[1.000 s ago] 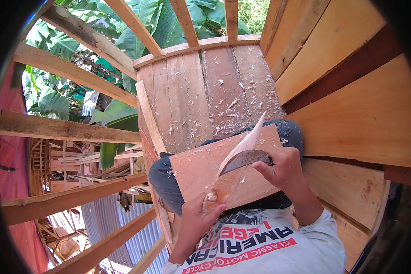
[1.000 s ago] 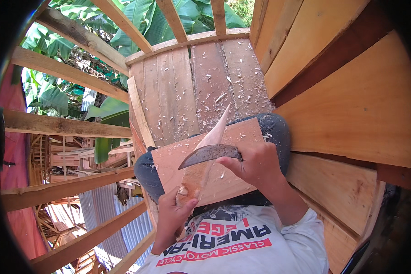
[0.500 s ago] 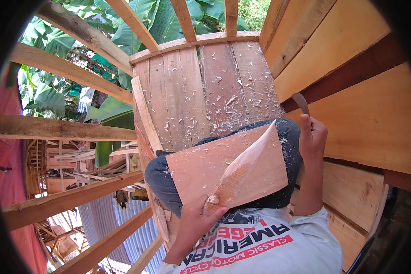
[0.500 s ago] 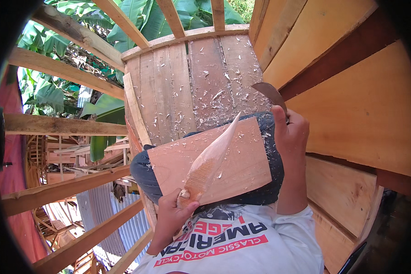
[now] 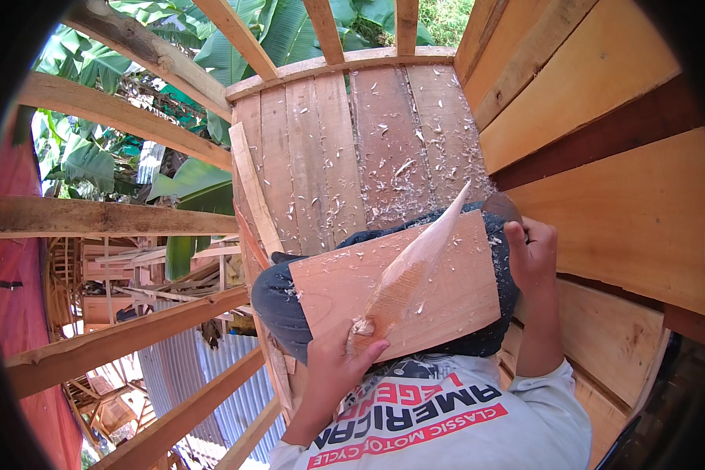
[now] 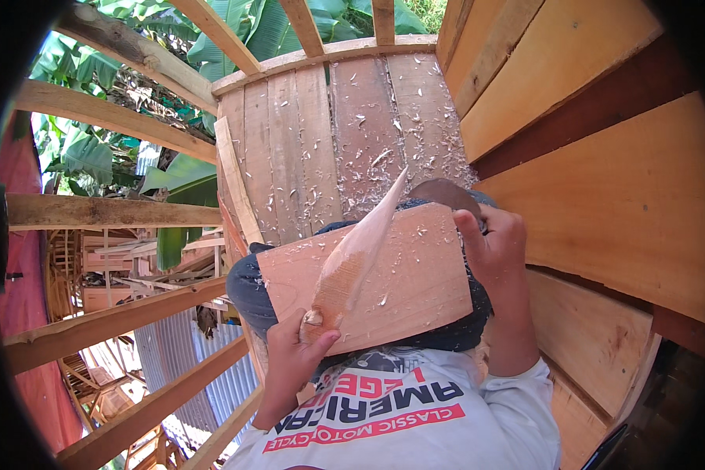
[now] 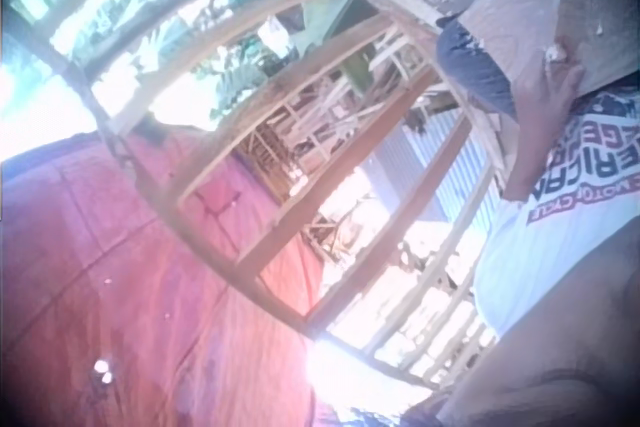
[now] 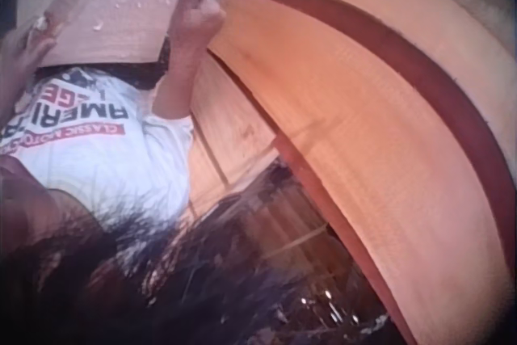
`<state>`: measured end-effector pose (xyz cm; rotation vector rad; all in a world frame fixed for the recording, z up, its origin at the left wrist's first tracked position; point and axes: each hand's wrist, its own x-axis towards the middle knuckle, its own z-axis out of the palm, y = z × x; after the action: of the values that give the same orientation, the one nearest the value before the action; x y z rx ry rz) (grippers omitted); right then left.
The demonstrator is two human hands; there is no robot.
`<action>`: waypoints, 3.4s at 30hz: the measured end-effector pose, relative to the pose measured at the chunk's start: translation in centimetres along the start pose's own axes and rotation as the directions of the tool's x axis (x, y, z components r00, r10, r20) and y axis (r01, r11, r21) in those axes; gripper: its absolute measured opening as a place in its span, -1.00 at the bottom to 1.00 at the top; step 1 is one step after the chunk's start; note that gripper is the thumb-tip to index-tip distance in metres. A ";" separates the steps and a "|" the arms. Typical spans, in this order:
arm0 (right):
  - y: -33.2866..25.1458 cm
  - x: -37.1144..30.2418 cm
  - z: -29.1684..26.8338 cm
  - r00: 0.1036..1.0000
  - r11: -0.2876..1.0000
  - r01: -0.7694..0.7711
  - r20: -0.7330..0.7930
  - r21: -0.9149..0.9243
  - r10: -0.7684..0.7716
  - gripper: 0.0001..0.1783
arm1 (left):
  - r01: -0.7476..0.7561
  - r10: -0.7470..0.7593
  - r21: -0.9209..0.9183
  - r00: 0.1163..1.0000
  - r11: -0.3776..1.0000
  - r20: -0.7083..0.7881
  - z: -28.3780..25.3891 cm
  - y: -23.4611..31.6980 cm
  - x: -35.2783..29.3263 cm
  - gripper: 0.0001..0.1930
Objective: The person is sitting on a wooden platform and carving a piece of wood using a curved knife. They hold the wood in their left hand and use the knife in their right hand to shave off thin layers, creating wood shavings that accumulate on the platform.
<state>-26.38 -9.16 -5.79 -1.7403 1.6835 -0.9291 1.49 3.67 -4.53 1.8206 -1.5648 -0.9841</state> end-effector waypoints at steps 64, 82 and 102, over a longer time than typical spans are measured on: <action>-1.8 -3.6 1.4 0.968 0.985 0.158 0.187 0.071 -0.169 -0.30 | 0.103 -0.089 -0.047 0.967 0.994 0.241 2.1 3.1 -0.7 -0.77; -1.5 -3.1 2.9 0.970 0.988 0.155 0.193 -0.021 -0.148 -0.30 | 0.096 -0.107 0.059 0.967 0.994 0.230 1.1 2.2 -0.6 -0.78; -3.1 -3.2 3.2 0.944 0.965 0.250 0.244 -0.082 -0.224 -0.33 | 0.035 -0.055 0.087 0.970 0.996 0.237 0.4 0.6 -0.4 -0.69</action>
<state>-21.92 -6.04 -5.66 -2.0748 1.4202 -0.7073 0.76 3.95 -4.21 1.8559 -1.7351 -1.2146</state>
